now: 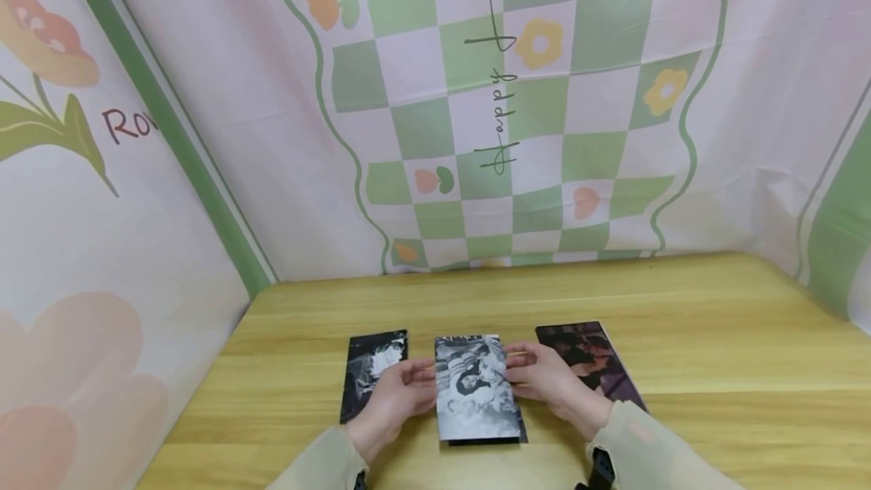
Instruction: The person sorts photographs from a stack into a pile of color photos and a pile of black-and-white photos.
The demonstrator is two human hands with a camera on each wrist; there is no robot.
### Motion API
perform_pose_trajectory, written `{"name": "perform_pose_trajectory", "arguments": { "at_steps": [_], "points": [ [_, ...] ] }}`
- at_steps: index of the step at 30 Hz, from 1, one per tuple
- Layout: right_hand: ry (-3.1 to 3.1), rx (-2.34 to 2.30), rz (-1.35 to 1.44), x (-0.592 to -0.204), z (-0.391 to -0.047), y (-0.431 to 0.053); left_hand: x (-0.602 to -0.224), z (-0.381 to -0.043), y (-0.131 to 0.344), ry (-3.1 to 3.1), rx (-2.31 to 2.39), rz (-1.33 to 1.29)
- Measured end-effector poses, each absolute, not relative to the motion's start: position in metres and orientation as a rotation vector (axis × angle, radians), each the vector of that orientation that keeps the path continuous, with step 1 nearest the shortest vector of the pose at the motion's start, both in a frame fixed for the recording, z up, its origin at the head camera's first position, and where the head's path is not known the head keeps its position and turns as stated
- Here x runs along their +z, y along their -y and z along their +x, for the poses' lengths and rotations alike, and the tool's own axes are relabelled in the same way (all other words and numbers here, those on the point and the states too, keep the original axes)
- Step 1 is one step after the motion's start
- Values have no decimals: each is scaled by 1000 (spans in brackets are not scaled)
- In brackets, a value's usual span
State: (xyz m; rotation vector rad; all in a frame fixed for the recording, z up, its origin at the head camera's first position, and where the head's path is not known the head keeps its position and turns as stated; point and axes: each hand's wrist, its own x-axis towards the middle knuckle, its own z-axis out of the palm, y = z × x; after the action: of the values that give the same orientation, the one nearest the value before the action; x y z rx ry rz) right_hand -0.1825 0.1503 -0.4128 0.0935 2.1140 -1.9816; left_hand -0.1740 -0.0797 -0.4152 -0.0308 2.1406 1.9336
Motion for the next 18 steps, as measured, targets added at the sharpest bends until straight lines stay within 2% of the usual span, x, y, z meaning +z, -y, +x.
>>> {"name": "perform_pose_trajectory", "arguments": {
  "at_steps": [18],
  "points": [
    [-2098,-2002,62,-398,-184,-130,-402,-171,107,-2142,1942,16]
  ]
}}
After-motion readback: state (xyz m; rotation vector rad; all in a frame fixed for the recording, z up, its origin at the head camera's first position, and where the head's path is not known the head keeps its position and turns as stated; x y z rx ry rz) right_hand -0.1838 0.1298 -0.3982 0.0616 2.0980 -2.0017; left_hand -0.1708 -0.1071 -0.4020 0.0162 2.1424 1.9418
